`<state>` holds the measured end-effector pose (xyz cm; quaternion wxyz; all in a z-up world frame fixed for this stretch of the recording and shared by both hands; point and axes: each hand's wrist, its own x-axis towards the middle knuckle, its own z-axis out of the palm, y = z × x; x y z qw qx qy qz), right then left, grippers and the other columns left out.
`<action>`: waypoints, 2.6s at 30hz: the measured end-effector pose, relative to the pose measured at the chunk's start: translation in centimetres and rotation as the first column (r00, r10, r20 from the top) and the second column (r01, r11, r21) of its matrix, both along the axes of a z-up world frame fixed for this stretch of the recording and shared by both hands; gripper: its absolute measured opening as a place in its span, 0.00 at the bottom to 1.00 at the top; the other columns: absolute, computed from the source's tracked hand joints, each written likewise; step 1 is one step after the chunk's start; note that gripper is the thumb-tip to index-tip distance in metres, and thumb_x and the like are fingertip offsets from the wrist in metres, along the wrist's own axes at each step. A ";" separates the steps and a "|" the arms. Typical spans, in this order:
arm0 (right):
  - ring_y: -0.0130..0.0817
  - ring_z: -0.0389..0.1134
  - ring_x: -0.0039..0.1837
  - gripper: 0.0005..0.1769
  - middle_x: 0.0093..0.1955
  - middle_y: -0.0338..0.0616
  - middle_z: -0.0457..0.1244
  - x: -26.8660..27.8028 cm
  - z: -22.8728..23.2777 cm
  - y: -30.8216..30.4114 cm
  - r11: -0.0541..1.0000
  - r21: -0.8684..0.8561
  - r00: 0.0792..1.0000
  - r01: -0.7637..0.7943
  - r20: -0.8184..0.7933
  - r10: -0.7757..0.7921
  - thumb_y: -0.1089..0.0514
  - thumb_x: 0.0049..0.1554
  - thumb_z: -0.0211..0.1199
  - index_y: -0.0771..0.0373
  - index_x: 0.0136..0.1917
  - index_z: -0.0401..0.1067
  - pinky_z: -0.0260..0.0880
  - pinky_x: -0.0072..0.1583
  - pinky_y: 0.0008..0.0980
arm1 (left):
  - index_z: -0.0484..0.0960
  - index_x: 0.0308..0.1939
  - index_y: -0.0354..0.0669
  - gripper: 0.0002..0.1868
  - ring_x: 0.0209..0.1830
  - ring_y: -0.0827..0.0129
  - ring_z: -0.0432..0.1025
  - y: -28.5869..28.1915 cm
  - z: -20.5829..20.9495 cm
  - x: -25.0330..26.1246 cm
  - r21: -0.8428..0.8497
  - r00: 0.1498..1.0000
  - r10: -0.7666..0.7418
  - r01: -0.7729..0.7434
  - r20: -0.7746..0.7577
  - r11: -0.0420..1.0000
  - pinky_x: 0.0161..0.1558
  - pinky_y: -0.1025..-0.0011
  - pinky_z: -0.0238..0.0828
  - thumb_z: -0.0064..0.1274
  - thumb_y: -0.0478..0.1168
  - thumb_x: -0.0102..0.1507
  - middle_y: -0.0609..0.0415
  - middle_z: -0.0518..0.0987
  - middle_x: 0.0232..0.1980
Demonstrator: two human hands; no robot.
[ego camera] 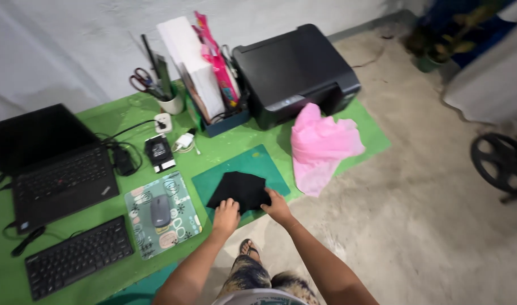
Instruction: Cleaning the exterior and the scanner bed of an inkjet printer using a cloth.
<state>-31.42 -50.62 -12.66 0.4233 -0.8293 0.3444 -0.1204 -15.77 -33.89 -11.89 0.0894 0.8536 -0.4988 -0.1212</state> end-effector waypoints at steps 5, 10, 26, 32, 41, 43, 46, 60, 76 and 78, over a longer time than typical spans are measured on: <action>0.54 0.59 0.70 0.52 0.67 0.54 0.62 3.3 3.6 0.1 0.988 0.047 0.939 0.144 -0.320 -0.122 0.52 0.43 0.78 0.57 0.75 0.56 0.57 0.68 0.48 | 0.74 0.45 0.40 0.10 0.48 0.44 0.73 -2.0 -1.1 2.5 -0.386 0.936 0.158 -0.279 -0.316 0.879 0.47 0.52 0.71 0.55 0.39 0.63 0.42 0.77 0.44; 0.49 0.72 0.62 0.35 0.59 0.58 0.70 6.9 -1.3 -5.2 0.981 0.193 0.994 0.008 -0.111 0.014 0.47 0.49 0.73 0.60 0.68 0.71 0.71 0.63 0.39 | 0.71 0.48 0.37 0.10 0.47 0.42 0.78 -5.8 7.8 5.6 -0.693 0.868 0.115 -0.460 -0.484 0.556 0.44 0.59 0.75 0.51 0.40 0.69 0.37 0.80 0.43; 0.35 0.68 0.70 0.14 0.69 0.50 0.67 7.9 38.5 -12.0 0.938 -0.272 0.464 0.216 0.874 0.147 0.69 0.70 0.59 0.69 0.68 0.71 0.66 0.74 0.32 | 0.78 0.63 0.35 0.15 0.69 0.68 0.69 -3.3 26.4 0.4 -0.804 0.771 -0.237 -0.540 -0.592 0.251 0.70 0.72 0.63 0.47 0.32 0.73 0.50 0.77 0.67; 0.43 0.70 0.52 0.17 0.53 0.52 0.69 10.0 10.3 -8.4 0.593 -0.406 0.719 -0.695 -0.372 0.587 0.51 0.67 0.56 0.67 0.55 0.78 0.69 0.56 0.41 | 0.82 0.52 0.33 0.10 0.52 0.72 0.74 3.2 7.9 -1.9 -0.569 0.566 0.081 -0.822 -0.821 -0.025 0.58 0.74 0.69 0.49 0.34 0.71 0.54 0.82 0.51; 0.44 0.71 0.58 0.22 0.55 0.47 0.72 5.2 13.3 -4.0 0.281 -0.059 0.270 -0.958 0.151 0.951 0.70 0.47 0.56 0.60 0.53 0.79 0.69 0.61 0.39 | 0.84 0.55 0.36 0.14 0.47 0.72 0.71 9.6 -1.3 -8.0 -0.367 0.344 0.321 -0.930 -0.882 -0.011 0.52 0.74 0.67 0.49 0.34 0.68 0.53 0.81 0.48; 0.47 0.70 0.59 0.25 0.54 0.48 0.71 6.0 21.0 -7.5 0.377 -0.358 0.355 -0.854 0.127 0.926 0.70 0.40 0.55 0.58 0.49 0.80 0.68 0.61 0.40 | 0.85 0.56 0.36 0.14 0.45 0.70 0.69 9.3 -1.5 -8.6 -0.403 0.373 0.384 -0.915 -0.845 0.000 0.49 0.72 0.66 0.50 0.34 0.69 0.51 0.80 0.47; 0.48 0.67 0.63 0.20 0.56 0.51 0.68 3.4 31.4 -11.1 0.771 -0.632 0.669 -0.078 0.540 0.510 0.74 0.51 0.51 0.65 0.51 0.78 0.66 0.67 0.44 | 0.83 0.53 0.37 0.13 0.48 0.73 0.73 8.2 -1.4 -10.2 -0.386 0.367 0.347 -0.922 -0.863 0.015 0.53 0.76 0.67 0.51 0.35 0.67 0.56 0.83 0.50; 0.54 0.72 0.58 0.29 0.56 0.60 0.70 -10.2 -3.4 -1.5 0.212 0.213 0.199 -0.954 -0.082 0.977 0.67 0.44 0.53 0.63 0.59 0.77 0.70 0.63 0.43 | 0.83 0.54 0.40 0.15 0.43 0.70 0.71 7.9 -7.8 -13.5 -0.110 0.116 0.332 -0.993 -0.936 0.039 0.44 0.71 0.67 0.51 0.33 0.64 0.56 0.82 0.47; 0.41 0.49 0.53 0.18 0.48 0.50 0.48 -4.4 4.1 -13.7 0.871 -0.480 0.917 0.105 0.386 0.102 0.67 0.56 0.43 0.70 0.60 0.57 0.45 0.61 0.33 | 0.61 0.76 0.38 0.38 0.44 0.66 0.74 1.5 -11.2 -9.2 -0.121 0.174 0.231 -0.967 -0.957 0.226 0.44 0.70 0.71 0.54 0.38 0.62 0.48 0.81 0.52; 0.48 0.70 0.55 0.33 0.54 0.56 0.65 -7.8 -7.2 -13.0 0.565 -0.359 0.575 -0.743 -0.775 0.263 0.65 0.71 0.39 0.78 0.86 0.42 0.68 0.58 0.48 | 0.57 0.77 0.42 0.41 0.50 0.67 0.76 0.6 -11.0 -9.7 0.039 -0.024 0.077 -0.978 -0.997 0.205 0.51 0.68 0.72 0.55 0.37 0.60 0.51 0.79 0.56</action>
